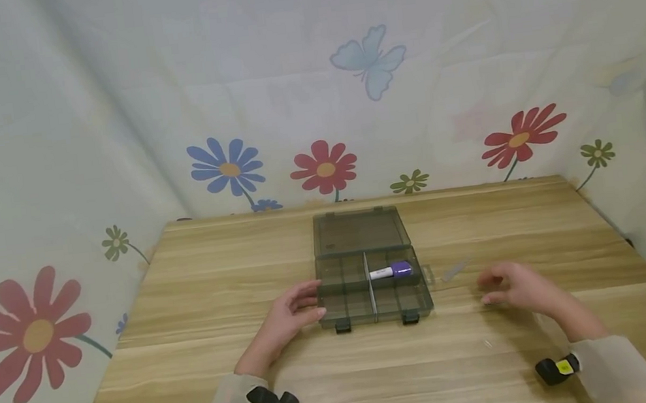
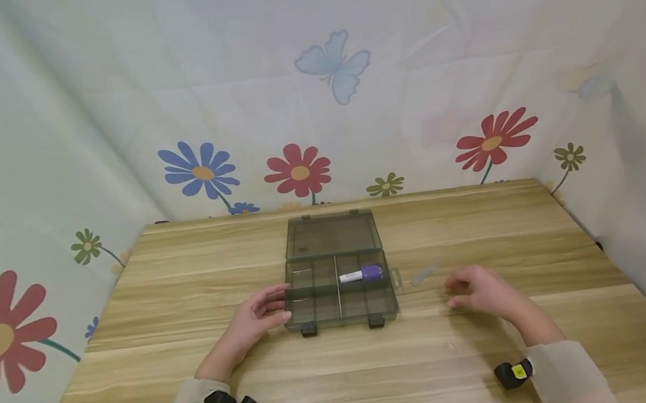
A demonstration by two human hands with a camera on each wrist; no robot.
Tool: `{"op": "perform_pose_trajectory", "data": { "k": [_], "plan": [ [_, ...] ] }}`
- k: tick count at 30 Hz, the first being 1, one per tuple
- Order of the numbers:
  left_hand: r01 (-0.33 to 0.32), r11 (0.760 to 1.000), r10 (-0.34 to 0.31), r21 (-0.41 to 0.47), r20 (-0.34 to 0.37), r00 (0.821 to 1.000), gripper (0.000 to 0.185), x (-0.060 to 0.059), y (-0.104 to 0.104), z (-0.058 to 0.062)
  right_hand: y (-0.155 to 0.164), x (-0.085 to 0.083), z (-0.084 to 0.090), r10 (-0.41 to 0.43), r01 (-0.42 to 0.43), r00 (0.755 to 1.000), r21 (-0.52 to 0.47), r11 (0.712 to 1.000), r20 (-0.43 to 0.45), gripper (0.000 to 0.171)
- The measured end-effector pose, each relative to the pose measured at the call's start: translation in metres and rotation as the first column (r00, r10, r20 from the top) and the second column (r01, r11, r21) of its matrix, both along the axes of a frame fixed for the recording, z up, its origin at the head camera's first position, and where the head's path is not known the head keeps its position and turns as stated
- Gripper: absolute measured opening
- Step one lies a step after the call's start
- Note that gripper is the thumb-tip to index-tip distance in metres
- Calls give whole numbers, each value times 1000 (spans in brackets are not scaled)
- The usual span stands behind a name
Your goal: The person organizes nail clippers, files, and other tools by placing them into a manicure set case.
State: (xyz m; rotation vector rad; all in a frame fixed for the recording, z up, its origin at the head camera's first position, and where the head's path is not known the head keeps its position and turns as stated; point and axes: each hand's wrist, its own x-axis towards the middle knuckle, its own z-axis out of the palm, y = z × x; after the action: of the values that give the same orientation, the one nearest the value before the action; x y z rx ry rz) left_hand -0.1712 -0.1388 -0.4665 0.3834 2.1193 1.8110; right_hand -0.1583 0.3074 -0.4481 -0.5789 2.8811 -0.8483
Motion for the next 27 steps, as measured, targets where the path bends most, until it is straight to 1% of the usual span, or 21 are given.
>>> {"op": "perform_pose_trajectory", "data": {
  "k": [5,8,12,19,26,27],
  "plan": [
    [-9,1000,9,6,-1,1000,61,0,-1,1,1,-3,-1,42,-42,998,15,999,-37,21],
    [-17,1000,17,5,1,1000,61,0,-2,-1,0,-4,-3,50,-49,998,31,998,-31,18],
    [-21,1000,21,6,1,1000,61,1,-2,-4,1,-2,-8,39,-38,999,50,998,-25,16],
    [-12,1000,12,-4,-1,1000,60,-1,-1,-5,4,2,-11,31,-27,998,71,997,-52,16],
    [-32,999,32,-16,-8,999,61,-12,-3,-28,6,2,-14,23,-18,998,76,997,-55,15],
    [-35,999,34,-13,-13,999,61,-12,-3,-29,6,2,-14,20,-16,998,76,997,-54,15]
  ]
}}
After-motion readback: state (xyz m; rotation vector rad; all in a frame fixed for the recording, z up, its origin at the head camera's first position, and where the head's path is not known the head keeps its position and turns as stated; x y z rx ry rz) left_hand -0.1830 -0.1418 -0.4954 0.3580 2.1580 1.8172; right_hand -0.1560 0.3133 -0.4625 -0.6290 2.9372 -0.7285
